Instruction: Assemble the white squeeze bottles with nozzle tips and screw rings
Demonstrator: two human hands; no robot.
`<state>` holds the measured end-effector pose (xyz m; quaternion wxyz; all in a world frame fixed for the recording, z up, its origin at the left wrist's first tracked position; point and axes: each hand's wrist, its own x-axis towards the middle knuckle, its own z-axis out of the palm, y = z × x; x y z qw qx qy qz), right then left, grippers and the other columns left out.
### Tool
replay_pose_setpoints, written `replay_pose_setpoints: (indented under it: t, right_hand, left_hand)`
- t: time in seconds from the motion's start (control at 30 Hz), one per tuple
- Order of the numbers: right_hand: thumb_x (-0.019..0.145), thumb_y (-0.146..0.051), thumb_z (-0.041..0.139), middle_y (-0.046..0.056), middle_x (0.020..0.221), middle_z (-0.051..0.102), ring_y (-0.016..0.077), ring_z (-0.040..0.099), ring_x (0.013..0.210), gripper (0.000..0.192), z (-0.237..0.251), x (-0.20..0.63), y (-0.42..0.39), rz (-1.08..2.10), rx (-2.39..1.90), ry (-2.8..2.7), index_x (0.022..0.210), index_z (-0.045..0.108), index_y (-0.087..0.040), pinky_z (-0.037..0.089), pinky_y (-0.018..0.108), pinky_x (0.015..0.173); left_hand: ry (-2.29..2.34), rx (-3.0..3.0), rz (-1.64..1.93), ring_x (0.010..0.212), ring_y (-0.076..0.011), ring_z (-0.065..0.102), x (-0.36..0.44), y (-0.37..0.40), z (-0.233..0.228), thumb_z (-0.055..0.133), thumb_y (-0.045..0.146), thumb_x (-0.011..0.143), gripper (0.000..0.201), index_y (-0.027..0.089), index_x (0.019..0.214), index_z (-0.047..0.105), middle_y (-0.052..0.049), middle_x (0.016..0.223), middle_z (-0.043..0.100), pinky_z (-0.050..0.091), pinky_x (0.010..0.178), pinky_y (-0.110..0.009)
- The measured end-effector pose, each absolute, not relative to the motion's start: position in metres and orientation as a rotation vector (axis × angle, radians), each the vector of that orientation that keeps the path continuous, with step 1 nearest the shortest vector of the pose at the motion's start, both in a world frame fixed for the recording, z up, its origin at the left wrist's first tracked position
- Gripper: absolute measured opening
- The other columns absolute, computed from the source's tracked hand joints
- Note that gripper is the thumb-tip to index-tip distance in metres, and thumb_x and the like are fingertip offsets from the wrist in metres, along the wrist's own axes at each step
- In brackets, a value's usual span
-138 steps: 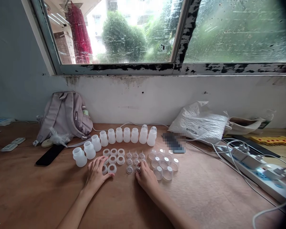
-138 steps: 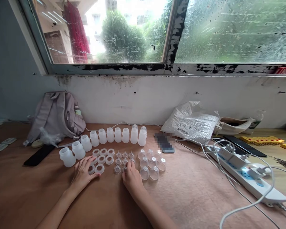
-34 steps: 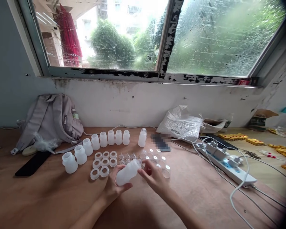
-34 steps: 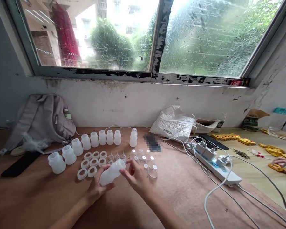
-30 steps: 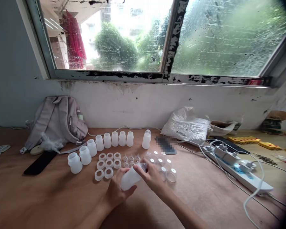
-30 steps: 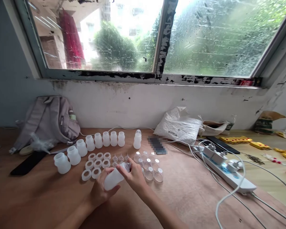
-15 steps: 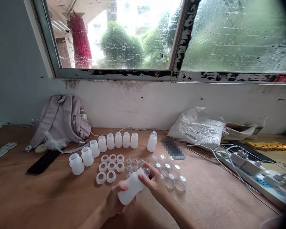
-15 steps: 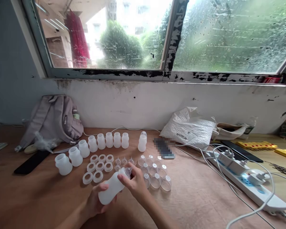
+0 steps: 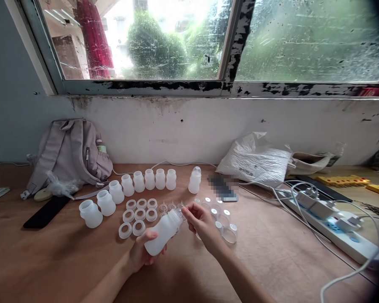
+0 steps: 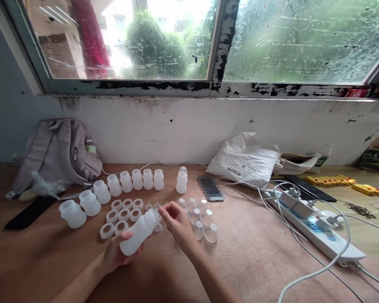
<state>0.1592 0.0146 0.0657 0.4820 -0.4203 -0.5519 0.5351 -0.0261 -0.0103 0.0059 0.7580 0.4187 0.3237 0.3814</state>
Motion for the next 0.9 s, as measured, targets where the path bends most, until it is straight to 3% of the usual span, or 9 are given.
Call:
replay_pose_setpoints:
  t: [0.27, 0.6, 0.8, 0.9]
  right_hand:
    - [0.070, -0.049, 0.058, -0.007, 0.047, 0.038, 0.0046, 0.031, 0.037, 0.034, 0.065, 0.163, 0.017, 1.285, -1.014, -1.347, 0.066, 0.045, -0.018, 0.024, 0.018, 0.033]
    - [0.077, -0.043, 0.054, -0.006, 0.054, 0.042, 0.0065, 0.039, 0.045, 0.027, 0.067, 0.167, 0.014, 1.283, -0.841, -1.500, 0.070, 0.043, -0.019, 0.031, 0.020, 0.042]
    - [0.075, -0.048, 0.052, -0.008, 0.054, 0.040, 0.0038, 0.032, 0.035, 0.029, 0.059, 0.161, 0.015, 1.252, -1.051, -1.530, 0.081, 0.045, -0.020, 0.022, 0.017, 0.032]
    - [0.072, -0.048, 0.055, -0.007, 0.057, 0.043, 0.0042, 0.034, 0.036, 0.032, 0.056, 0.156, 0.013, 1.240, -1.083, -1.581, 0.085, 0.046, -0.020, 0.025, 0.018, 0.033]
  left_hand:
    - [0.739, 0.891, 0.765, 0.034, -0.0038, 0.037, -0.028, -0.012, 0.013, 0.046, 0.043, 0.072, 0.040, 0.011, 0.094, 0.054, -0.003, 0.063, 0.057, 0.015, 0.032, -0.017]
    - [0.653, 0.845, 0.618, 0.029, -0.0031, 0.033, -0.040, -0.008, 0.014, 0.039, 0.052, 0.071, 0.053, 0.008, 0.096, 0.056, -0.004, 0.059, 0.056, 0.011, 0.030, -0.019]
    - [0.889, 1.263, 0.793, 0.039, -0.0065, 0.041, -0.028, -0.013, 0.020, 0.049, 0.045, 0.072, 0.042, 0.013, 0.098, 0.054, -0.003, 0.068, 0.058, 0.024, 0.034, -0.018]
    - [1.130, 1.636, 0.993, 0.057, -0.0148, 0.053, -0.024, -0.017, 0.019, 0.059, 0.040, 0.067, 0.038, 0.017, 0.097, 0.057, -0.005, 0.076, 0.060, 0.040, 0.050, -0.023]
